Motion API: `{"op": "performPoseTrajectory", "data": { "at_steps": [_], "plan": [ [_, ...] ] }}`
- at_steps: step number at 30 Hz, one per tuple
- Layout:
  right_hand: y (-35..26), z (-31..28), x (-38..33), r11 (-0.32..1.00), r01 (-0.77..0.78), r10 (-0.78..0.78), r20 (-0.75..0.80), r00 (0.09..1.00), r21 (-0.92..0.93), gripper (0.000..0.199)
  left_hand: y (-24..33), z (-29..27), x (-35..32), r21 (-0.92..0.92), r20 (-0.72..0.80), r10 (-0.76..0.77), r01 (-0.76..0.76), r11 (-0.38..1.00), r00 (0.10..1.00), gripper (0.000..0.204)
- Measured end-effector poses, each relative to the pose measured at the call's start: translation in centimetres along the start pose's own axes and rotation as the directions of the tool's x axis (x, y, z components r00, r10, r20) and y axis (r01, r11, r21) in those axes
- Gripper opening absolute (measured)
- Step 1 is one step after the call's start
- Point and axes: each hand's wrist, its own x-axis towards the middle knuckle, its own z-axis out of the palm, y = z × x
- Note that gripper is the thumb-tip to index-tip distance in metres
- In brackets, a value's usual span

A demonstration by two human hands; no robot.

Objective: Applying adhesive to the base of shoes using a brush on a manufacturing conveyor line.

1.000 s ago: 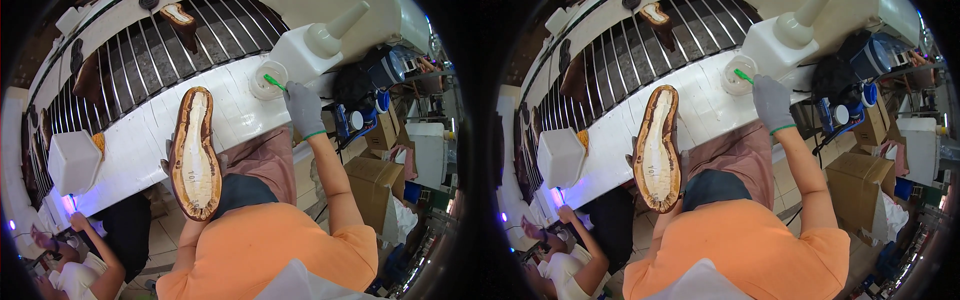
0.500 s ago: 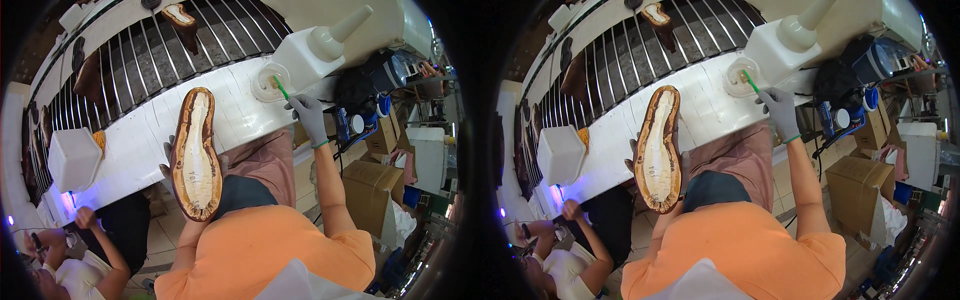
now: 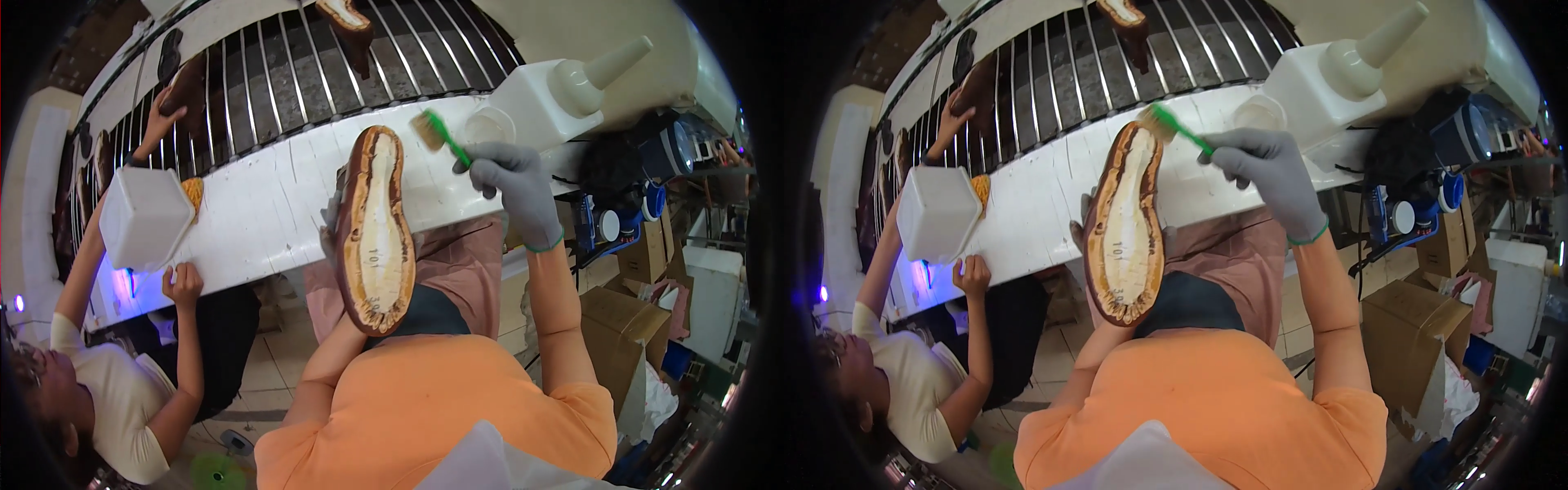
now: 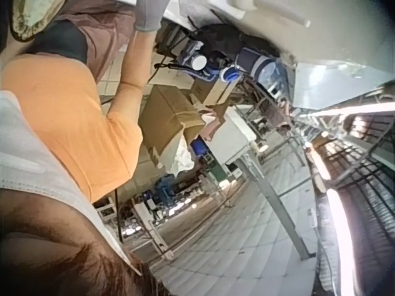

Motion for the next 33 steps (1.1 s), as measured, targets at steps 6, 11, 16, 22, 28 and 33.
{"op": "performPoseTrajectory", "data": {
  "at_steps": [6, 11, 16, 22, 28, 33],
  "plan": [
    [-0.5, 4.7, -3.7, 0.992, 0.091, -0.074, 0.175, 0.982, -0.091, 0.024, 0.1, 1.7, -0.2, -0.206, -0.155, 0.028, -0.060, 0.977, 0.988, 0.082],
    [-0.1, 5.3, -4.2, 0.925, 0.207, -0.159, 0.170, 0.973, -0.319, 0.027, -0.4, 3.2, -0.9, -0.327, -0.315, 0.095, -0.202, 0.923, 0.944, 0.083],
    [-0.2, 5.0, -3.0, 0.892, 0.156, -0.160, 0.026, 0.987, -0.425, 0.027, -0.8, 4.0, -1.2, -0.364, -0.415, 0.140, -0.305, 0.880, 0.899, 0.085],
    [-0.9, 5.1, -5.1, 0.905, 0.263, -0.195, 0.222, 0.955, -0.335, 0.025, -1.2, 4.3, -1.4, -0.380, -0.456, 0.161, -0.355, 0.854, 0.875, 0.087],
    [0.9, 4.5, -2.7, 0.935, 0.040, -0.029, 0.036, 0.999, -0.353, 0.021, -1.4, 4.5, -1.6, -0.392, -0.474, 0.160, -0.370, 0.842, 0.866, 0.089],
    [2.7, 3.6, 0.2, 0.890, 0.017, -0.018, 0.002, 1.000, -0.457, 0.020, -1.5, 4.4, -1.5, -0.396, -0.488, 0.155, -0.376, 0.837, 0.859, 0.092]
  ]
}}
